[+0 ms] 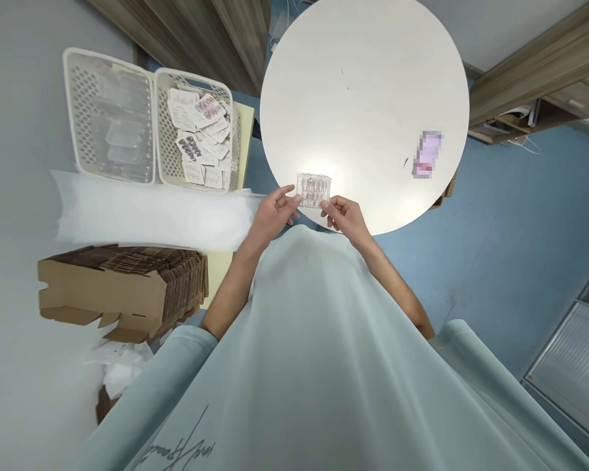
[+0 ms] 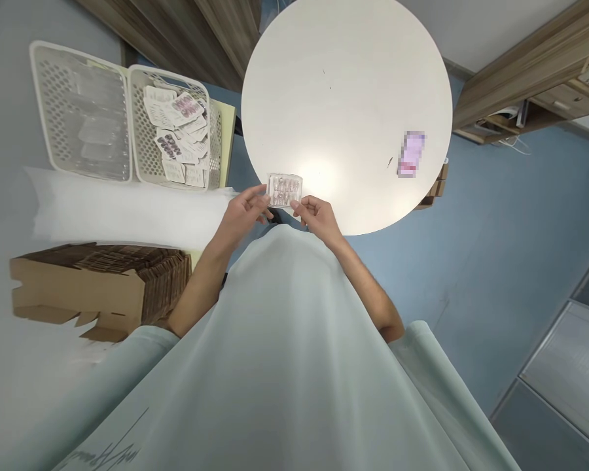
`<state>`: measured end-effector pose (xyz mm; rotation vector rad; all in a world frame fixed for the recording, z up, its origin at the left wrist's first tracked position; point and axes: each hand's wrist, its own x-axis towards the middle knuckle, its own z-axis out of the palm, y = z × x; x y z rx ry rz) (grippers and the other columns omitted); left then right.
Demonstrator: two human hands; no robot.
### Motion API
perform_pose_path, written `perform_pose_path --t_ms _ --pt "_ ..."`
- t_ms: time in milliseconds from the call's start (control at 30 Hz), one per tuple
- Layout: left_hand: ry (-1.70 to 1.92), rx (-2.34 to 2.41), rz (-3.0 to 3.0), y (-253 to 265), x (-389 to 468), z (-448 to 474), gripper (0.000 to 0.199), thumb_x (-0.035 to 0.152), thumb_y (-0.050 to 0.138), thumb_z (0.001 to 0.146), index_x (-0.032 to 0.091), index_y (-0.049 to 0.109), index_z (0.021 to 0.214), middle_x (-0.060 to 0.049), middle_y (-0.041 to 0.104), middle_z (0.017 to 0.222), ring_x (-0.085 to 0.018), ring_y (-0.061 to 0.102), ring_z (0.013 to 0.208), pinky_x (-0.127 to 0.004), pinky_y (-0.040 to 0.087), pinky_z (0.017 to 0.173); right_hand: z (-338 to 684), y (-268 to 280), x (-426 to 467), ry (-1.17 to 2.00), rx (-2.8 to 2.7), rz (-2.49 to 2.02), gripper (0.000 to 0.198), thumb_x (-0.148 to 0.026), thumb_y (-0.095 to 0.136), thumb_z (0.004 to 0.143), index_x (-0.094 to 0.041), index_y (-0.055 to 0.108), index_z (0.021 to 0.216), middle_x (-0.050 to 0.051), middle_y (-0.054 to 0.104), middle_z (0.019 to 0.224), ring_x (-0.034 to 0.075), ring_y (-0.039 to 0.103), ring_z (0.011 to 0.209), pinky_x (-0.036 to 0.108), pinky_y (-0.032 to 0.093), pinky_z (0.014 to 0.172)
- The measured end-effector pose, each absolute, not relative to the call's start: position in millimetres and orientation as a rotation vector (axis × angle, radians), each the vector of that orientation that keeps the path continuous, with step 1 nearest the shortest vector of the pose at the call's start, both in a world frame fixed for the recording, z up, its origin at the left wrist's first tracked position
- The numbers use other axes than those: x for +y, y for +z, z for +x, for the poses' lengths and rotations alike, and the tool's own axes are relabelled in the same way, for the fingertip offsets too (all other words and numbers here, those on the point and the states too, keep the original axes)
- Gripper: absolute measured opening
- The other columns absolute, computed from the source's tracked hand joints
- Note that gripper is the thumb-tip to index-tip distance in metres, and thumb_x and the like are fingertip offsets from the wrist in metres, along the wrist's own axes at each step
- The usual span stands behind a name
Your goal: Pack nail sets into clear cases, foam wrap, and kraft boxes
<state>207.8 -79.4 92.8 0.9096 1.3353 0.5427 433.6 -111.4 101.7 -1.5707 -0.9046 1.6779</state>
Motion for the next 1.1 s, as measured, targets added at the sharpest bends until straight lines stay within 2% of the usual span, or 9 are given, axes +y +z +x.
perform_pose_path --t_ms 133,267,500,633,733,833,900,1100 --pt "0.591 1.36 0.901 89 -82 207 0.068 0.064 0.092 0.091 0.021 0.077 0.141 -0.004 0.08 0.094 -0.019 0.074 0.077 -0.029 0.06 0.069 435 92 -110 1.683 -0.943 -1.568 0.075 -0.098 0.081 0.078 -0.024 0.067 0.084 0.002 0.074 0.083 0.013 0.059 0.063 0.027 0.047 0.053" --pt "0.621 1.361 0.87 86 -81 206 0.059 0.057 0.094 0.09 0.022 0.077 0.134 -0.001 0.074 0.085 -0.016 0.067 0.068 -0.029 0.056 0.065 434 84 -108 1.686 -0.98 -1.578 0.076 -0.099 0.078 0.08 -0.024 0.067 0.085 0.003 0.075 0.084 0.013 0.061 0.063 0.027 0.049 0.053" --pt "0.619 1.387 0.899 80 -78 200 0.056 0.053 0.092 0.09 0.021 0.079 0.134 -0.004 0.079 0.095 -0.013 0.063 0.062 -0.027 0.052 0.058 430 74 -104 1.68 -1.055 -1.61 0.076 -0.1 0.074 0.083 -0.024 0.065 0.085 0.004 0.077 0.085 0.014 0.063 0.064 0.026 0.05 0.054" --pt "0.582 1.427 0.939 67 -75 196 0.055 0.053 0.088 0.093 0.021 0.079 0.137 -0.006 0.081 0.102 -0.013 0.063 0.061 -0.029 0.054 0.061 429 61 -99 1.678 -1.08 -1.63 0.072 -0.094 0.075 0.088 -0.023 0.068 0.088 0.005 0.08 0.089 0.013 0.065 0.064 0.026 0.05 0.055" --pt "0.517 1.482 1.006 44 -68 195 0.051 0.051 0.084 0.096 0.02 0.078 0.137 -0.009 0.082 0.111 -0.015 0.065 0.063 -0.033 0.057 0.067 428 40 -90 1.741 -1.107 -1.682 0.059 -0.078 0.079 0.098 -0.02 0.073 0.09 0.007 0.084 0.096 0.013 0.066 0.064 0.025 0.049 0.056" --pt "0.377 1.558 1.061 8 -59 198 0.043 0.044 0.078 0.102 0.016 0.078 0.135 -0.011 0.083 0.112 -0.018 0.068 0.066 -0.036 0.058 0.074 423 9 -77 1.863 -1.086 -1.786 0.037 -0.047 0.074 0.112 -0.017 0.076 0.089 0.01 0.086 0.104 0.011 0.068 0.065 0.023 0.049 0.057" --pt "0.251 1.618 1.091 -18 -53 203 0.039 0.036 0.075 0.104 0.014 0.078 0.136 -0.011 0.084 0.109 -0.021 0.072 0.071 -0.037 0.058 0.082 418 -12 -69 1.891 -1.041 -1.892 0.035 -0.029 0.066 0.115 -0.016 0.073 0.084 0.011 0.086 0.104 0.009 0.066 0.062 0.023 0.047 0.058" --pt "0.036 1.705 1.126 -71 -46 222 0.047 0.024 0.073 0.103 0.011 0.075 0.149 -0.015 0.086 0.114 -0.031 0.08 0.108 -0.039 0.055 0.107 404 -63 -56 1.856 -0.918 -2.187 0.04 -0.016 0.067 0.112 -0.017 0.066 0.072 0.008 0.084 0.087 0.009 0.062 0.056 0.024 0.049 0.062"
